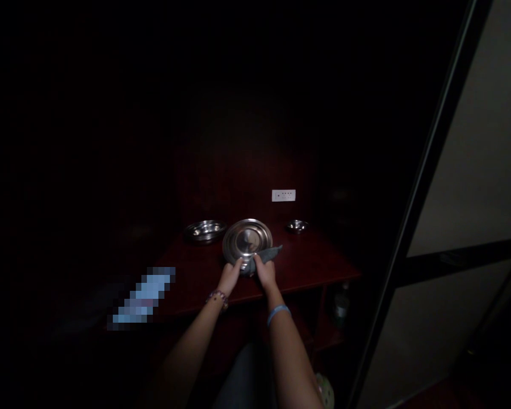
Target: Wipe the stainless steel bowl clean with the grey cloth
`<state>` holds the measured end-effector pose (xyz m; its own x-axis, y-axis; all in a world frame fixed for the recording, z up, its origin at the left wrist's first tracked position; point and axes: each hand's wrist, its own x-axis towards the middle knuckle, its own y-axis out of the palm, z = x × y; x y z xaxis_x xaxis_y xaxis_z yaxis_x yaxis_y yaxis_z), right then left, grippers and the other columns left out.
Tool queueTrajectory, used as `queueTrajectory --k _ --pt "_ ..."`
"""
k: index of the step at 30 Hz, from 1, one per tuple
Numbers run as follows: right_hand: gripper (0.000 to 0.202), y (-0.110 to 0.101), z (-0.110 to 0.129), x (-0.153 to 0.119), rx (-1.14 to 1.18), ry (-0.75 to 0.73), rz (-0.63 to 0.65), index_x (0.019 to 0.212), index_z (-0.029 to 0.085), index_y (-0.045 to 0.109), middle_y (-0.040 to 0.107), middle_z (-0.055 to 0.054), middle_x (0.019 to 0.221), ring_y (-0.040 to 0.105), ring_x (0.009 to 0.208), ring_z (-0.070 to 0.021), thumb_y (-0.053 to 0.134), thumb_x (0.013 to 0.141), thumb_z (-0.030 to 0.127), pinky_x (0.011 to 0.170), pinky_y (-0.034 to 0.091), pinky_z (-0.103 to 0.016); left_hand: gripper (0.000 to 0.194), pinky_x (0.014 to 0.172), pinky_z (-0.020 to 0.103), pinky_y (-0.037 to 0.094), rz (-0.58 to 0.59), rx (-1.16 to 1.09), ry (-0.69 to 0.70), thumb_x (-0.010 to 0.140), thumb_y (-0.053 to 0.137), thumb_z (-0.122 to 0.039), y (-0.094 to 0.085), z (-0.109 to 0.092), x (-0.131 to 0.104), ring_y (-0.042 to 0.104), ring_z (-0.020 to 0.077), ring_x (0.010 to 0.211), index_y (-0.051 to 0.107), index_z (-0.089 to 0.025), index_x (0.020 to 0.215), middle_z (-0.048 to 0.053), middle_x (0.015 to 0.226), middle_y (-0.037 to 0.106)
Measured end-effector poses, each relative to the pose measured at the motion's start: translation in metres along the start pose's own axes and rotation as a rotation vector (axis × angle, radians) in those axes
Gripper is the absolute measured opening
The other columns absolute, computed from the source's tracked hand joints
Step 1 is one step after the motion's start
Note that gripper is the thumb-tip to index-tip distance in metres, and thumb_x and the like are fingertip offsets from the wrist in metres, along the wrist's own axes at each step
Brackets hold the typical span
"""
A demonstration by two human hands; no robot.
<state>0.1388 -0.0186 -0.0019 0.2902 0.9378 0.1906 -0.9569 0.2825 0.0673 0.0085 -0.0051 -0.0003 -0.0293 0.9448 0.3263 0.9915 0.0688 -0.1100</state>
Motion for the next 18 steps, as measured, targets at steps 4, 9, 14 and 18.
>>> queueTrajectory --k 4,9,14,18 --pt "0.047 0.0 -0.002 0.001 -0.003 -0.023 -0.013 0.098 0.012 0.071 0.074 -0.012 0.099 0.069 0.096 -0.0253 0.061 0.075 0.052 0.082 0.052 -0.03 0.043 0.096 0.034 0.047 -0.125 -0.087 -0.094 0.09 0.047 -0.043 -0.001 -0.005 -0.001 0.064 0.0245 0.109 0.067 -0.009 0.107 0.014 0.104 0.073" --pt "0.042 0.0 -0.002 0.002 -0.035 -0.039 -0.014 0.097 0.014 0.071 0.074 -0.01 0.101 0.069 0.098 -0.0247 0.061 0.076 0.049 0.086 0.051 -0.031 0.055 0.103 0.034 0.043 -0.199 -0.175 -0.028 0.094 0.037 -0.049 -0.003 -0.015 -0.005 0.055 0.0244 0.124 0.056 -0.009 0.127 0.017 0.13 0.061" --pt "0.046 -0.001 0.0 0.003 -0.028 -0.053 -0.035 0.102 0.013 0.07 0.073 -0.011 0.106 0.068 0.102 -0.0248 0.059 0.076 0.049 0.088 0.05 -0.031 0.048 0.105 0.036 0.042 -0.113 -0.221 0.032 0.092 0.047 -0.044 -0.002 -0.017 -0.007 0.056 0.0252 0.124 0.059 -0.009 0.124 0.016 0.128 0.062" --pt "0.048 -0.001 0.002 0.001 -0.007 -0.045 -0.037 0.106 0.013 0.069 0.073 -0.011 0.107 0.067 0.104 -0.0242 0.057 0.076 0.049 0.088 0.05 -0.03 0.043 0.108 0.038 0.04 -0.014 -0.202 0.046 0.085 0.06 -0.037 -0.001 -0.014 -0.007 0.057 0.0252 0.122 0.062 -0.009 0.118 0.016 0.127 0.063"
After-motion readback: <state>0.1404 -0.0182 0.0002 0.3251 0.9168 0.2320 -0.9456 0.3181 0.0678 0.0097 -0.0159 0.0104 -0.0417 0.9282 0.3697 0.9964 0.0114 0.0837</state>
